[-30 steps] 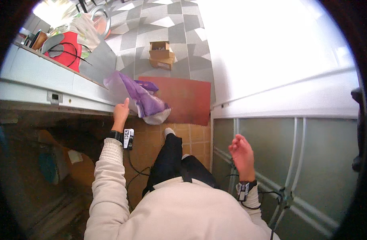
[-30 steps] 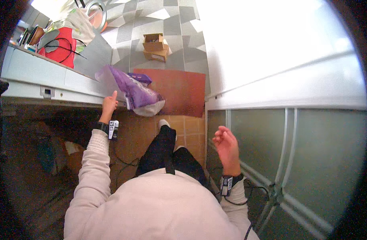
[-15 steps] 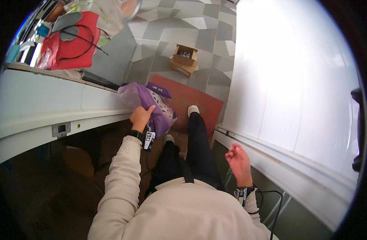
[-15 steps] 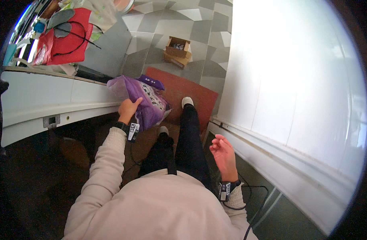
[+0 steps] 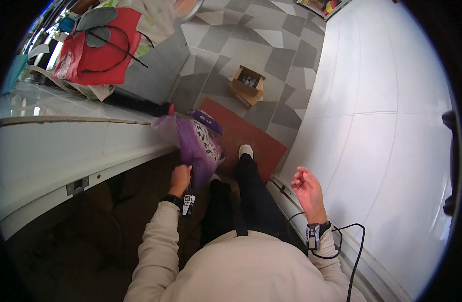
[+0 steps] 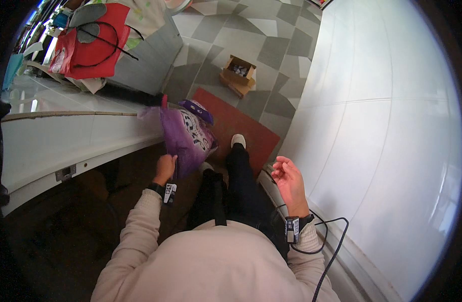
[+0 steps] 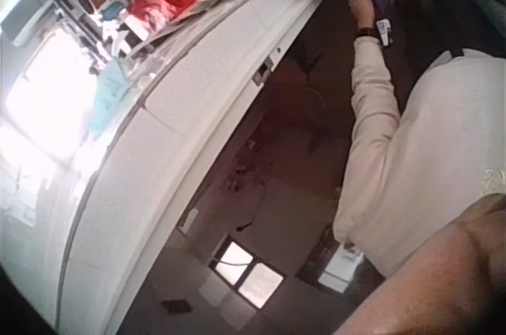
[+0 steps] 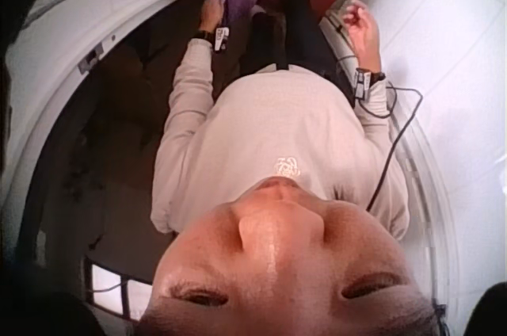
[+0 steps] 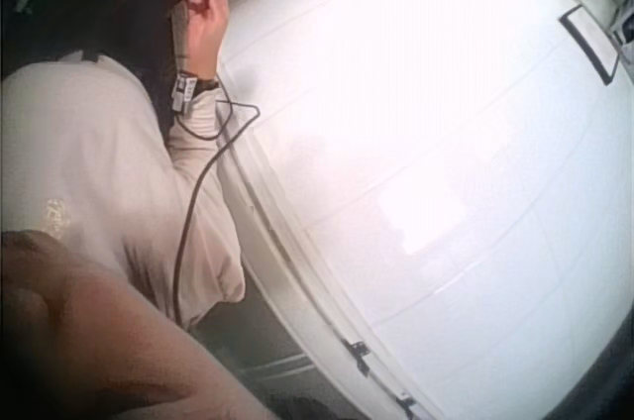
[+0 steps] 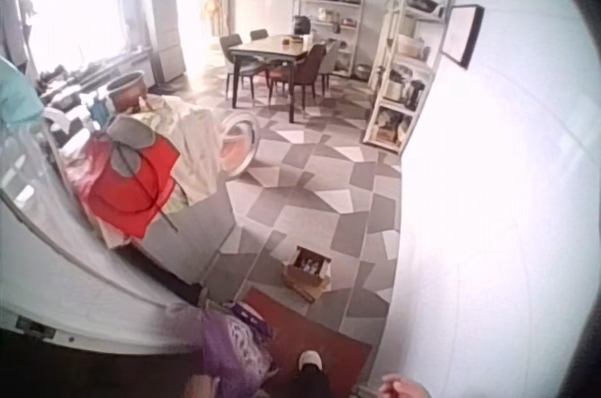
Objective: The person moves items in a kitchen, including a cardboard box and a purple bag, then washes a cloth at the sink. They plug in an electric pot on the counter, open its lid, and wipe the floor near a washing machine with the wet cloth.
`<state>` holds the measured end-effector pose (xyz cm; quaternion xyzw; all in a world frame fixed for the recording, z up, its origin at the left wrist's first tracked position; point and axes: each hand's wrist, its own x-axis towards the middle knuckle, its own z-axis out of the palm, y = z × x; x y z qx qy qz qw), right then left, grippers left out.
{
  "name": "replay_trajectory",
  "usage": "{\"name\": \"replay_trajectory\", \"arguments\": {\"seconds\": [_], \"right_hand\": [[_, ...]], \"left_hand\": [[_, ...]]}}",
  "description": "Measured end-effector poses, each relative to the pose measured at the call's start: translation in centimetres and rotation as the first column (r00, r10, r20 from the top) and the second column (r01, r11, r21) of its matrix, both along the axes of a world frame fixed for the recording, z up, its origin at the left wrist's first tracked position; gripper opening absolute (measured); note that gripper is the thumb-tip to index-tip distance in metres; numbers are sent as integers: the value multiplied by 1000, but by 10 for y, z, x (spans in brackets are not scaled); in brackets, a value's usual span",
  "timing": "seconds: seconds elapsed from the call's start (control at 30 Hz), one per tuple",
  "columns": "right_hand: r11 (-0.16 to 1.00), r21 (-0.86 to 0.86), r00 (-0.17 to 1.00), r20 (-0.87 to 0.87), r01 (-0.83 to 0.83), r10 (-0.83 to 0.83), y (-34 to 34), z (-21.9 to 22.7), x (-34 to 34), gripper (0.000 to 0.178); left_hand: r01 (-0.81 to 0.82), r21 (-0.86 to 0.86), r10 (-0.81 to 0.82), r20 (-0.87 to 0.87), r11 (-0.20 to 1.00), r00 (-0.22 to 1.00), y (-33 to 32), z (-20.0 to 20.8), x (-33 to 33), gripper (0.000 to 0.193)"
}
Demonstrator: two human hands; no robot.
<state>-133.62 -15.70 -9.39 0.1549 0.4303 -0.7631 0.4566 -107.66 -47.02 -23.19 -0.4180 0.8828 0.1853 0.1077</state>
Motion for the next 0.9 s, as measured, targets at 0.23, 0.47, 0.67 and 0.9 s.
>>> {"name": "replay_trajectory", "arguments": {"seconds": [0.23, 0.47, 0.67, 0.9], "right_hand": [[1000, -8, 998, 70, -6, 6, 17, 5, 56, 23], [991, 84, 993, 39, 104, -108, 49, 17, 74, 21], [999, 25, 999, 22, 40, -41, 21, 15, 63, 19], [821, 61, 789, -246, -568, 563, -119, -61, -26, 20]], "left_hand": [[112, -68, -122, -162, 991, 979, -15, 34, -11, 32], [136, -186, -192, -330, 973, 924, -19, 76, -41, 36], [198, -128, -229, -314, 972, 921, -30, 97, -33, 33], [80, -24, -83, -245, 997, 966, -2, 83, -10, 33]]}}
